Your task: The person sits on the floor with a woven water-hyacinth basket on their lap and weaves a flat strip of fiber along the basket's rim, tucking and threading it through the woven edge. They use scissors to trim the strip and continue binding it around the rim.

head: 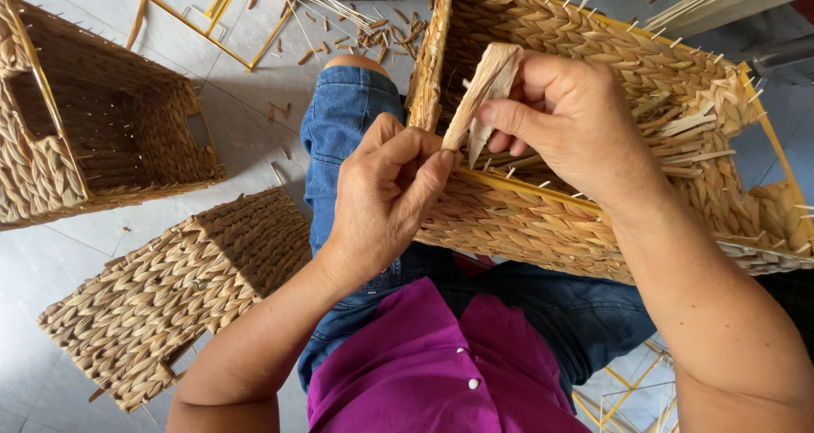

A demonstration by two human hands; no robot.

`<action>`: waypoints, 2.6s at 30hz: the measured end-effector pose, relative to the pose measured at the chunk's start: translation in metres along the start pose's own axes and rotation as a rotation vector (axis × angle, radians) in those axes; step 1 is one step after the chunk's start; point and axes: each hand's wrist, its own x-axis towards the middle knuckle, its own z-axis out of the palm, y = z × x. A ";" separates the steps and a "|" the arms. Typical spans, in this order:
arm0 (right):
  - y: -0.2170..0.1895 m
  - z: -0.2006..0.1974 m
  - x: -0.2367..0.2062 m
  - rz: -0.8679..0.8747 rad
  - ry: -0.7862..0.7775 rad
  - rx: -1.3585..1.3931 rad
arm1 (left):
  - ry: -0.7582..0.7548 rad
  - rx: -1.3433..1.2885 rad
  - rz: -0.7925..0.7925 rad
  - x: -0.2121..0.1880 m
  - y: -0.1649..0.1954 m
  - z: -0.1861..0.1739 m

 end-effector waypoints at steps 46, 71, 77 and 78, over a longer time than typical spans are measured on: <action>-0.027 0.022 -0.071 -0.502 0.266 -0.727 | -0.141 0.146 -0.039 0.016 0.005 -0.009; -0.005 0.038 -0.092 -0.649 0.169 -0.463 | -0.185 0.239 -0.040 0.023 0.016 -0.016; 0.023 0.027 -0.125 -0.528 0.287 -0.215 | -0.183 0.431 0.434 0.018 0.020 -0.035; 0.023 0.031 -0.128 -0.545 0.274 -0.216 | -0.151 0.464 0.501 0.016 0.019 -0.033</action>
